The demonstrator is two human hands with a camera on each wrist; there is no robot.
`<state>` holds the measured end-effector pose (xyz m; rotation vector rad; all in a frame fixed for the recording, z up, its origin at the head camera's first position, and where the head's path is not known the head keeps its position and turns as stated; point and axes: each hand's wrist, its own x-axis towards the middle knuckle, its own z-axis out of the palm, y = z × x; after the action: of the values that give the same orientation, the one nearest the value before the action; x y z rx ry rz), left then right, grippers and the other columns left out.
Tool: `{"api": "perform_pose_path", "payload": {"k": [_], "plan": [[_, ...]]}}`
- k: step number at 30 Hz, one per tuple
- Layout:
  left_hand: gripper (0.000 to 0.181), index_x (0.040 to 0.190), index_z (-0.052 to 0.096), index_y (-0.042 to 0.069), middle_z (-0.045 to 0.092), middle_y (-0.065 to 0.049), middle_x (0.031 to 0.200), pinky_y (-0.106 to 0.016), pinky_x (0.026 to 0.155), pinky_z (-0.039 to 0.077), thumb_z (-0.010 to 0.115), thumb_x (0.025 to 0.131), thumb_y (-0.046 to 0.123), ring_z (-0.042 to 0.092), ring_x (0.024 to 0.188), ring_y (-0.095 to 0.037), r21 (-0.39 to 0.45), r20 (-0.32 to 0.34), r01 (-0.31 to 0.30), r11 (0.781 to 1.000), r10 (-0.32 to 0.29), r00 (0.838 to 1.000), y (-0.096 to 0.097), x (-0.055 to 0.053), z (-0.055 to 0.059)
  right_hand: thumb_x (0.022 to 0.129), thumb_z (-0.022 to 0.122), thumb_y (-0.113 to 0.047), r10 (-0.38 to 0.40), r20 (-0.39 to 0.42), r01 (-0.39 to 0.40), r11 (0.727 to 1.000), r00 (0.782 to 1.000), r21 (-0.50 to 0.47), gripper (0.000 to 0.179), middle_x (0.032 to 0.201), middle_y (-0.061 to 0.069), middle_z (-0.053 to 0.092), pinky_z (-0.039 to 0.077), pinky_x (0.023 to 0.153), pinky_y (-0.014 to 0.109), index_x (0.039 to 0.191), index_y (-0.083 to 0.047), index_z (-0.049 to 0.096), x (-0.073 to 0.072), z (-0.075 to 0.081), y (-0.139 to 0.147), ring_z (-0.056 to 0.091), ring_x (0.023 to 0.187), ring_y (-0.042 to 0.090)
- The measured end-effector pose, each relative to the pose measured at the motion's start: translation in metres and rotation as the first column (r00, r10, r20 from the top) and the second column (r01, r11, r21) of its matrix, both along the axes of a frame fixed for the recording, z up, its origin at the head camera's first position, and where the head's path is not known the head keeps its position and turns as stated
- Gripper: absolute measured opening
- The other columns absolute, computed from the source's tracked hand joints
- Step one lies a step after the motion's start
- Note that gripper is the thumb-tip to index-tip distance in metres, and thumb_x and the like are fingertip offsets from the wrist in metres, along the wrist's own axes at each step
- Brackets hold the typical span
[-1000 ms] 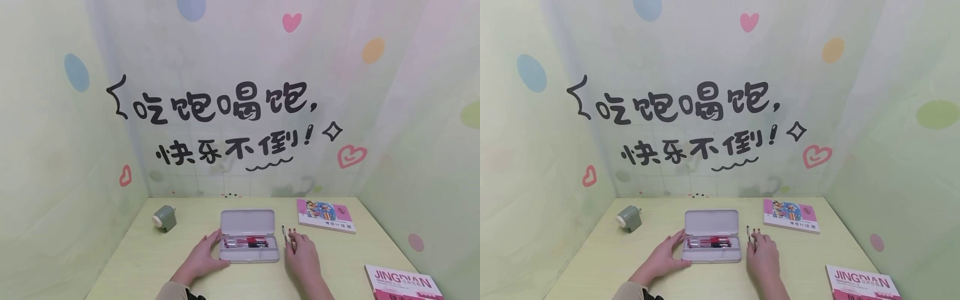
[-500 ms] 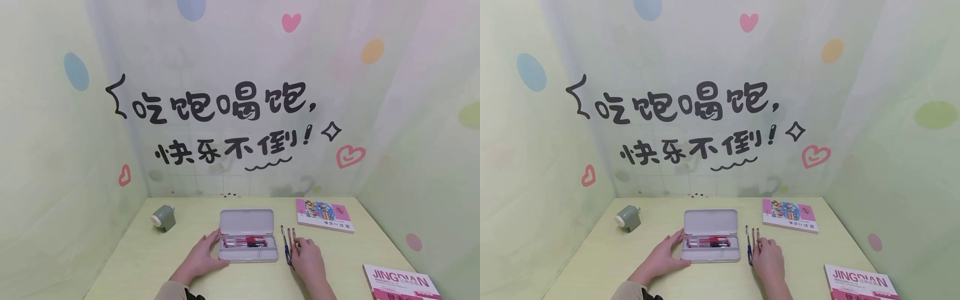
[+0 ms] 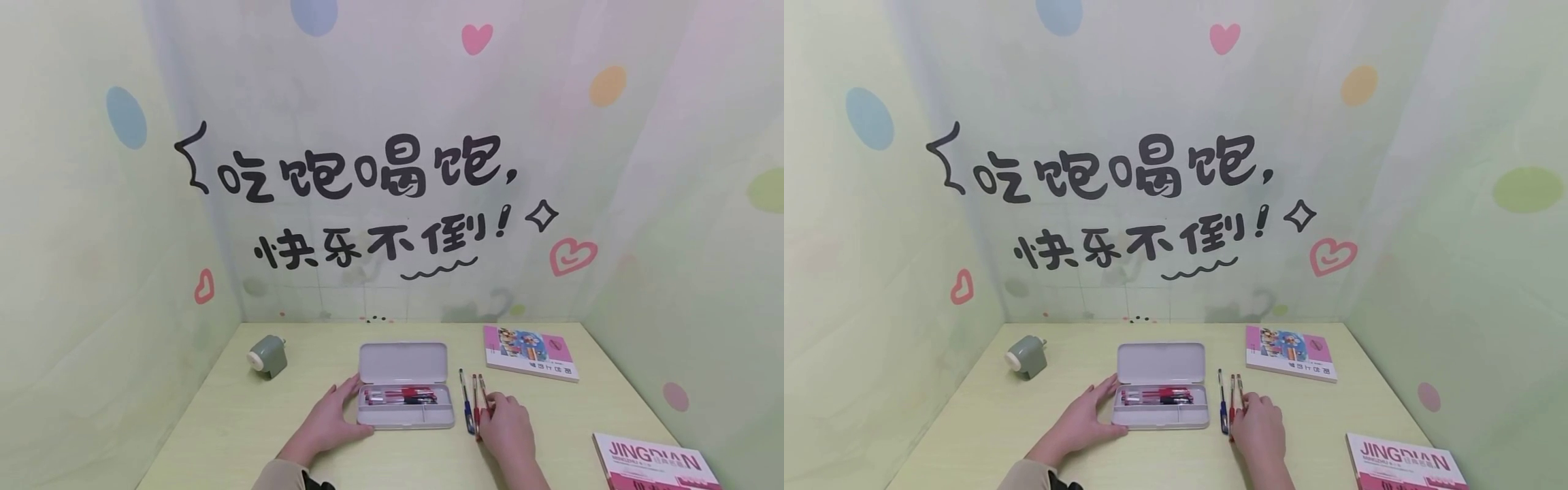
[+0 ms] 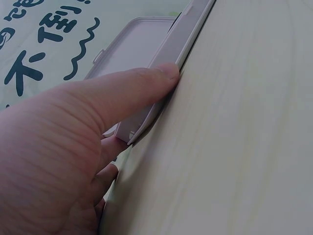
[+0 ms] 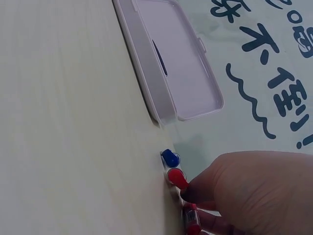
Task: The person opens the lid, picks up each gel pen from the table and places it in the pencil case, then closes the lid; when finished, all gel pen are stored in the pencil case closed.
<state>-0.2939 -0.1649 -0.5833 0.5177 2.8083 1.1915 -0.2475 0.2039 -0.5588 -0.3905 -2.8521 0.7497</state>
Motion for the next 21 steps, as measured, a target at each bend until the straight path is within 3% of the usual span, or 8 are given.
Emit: {"api": "perform_pose_path", "payload": {"k": [10, 21], "plan": [[0.123, 0.173, 0.035, 0.016, 0.06, -0.003, 0.166, -0.07, 0.139, 0.02, 0.097, 0.074, 0.055, 0.041, 0.163, -0.047, -0.008, -0.01, 0.002, 1.0, -0.002, 1.0, -0.0002, -0.0005, -0.0001, 0.099, 0.072, -0.013, -0.028, 0.065, 0.031, 0.999, 0.997, -0.035, 0.032, 0.098, 0.018, 0.069, 0.06, 0.072, 0.044, 0.123, 0.007, 0.071, -0.0004, 0.0014, 0.0024, 0.06, 0.081, 0.027], [0.124, 0.174, 0.035, 0.018, 0.058, -0.003, 0.167, -0.071, 0.138, 0.022, 0.097, 0.074, 0.056, 0.038, 0.164, -0.048, -0.013, -0.001, -0.004, 1.0, 0.004, 1.0, 0.0002, -0.0003, -0.0014, 0.1, 0.071, -0.014, -0.056, 0.063, 0.058, 0.998, 0.996, -0.032, 0.031, 0.102, 0.019, 0.07, 0.062, 0.075, 0.046, 0.125, 0.005, 0.072, -0.0016, 0.0007, 0.0018, 0.06, 0.082, 0.026]]}}
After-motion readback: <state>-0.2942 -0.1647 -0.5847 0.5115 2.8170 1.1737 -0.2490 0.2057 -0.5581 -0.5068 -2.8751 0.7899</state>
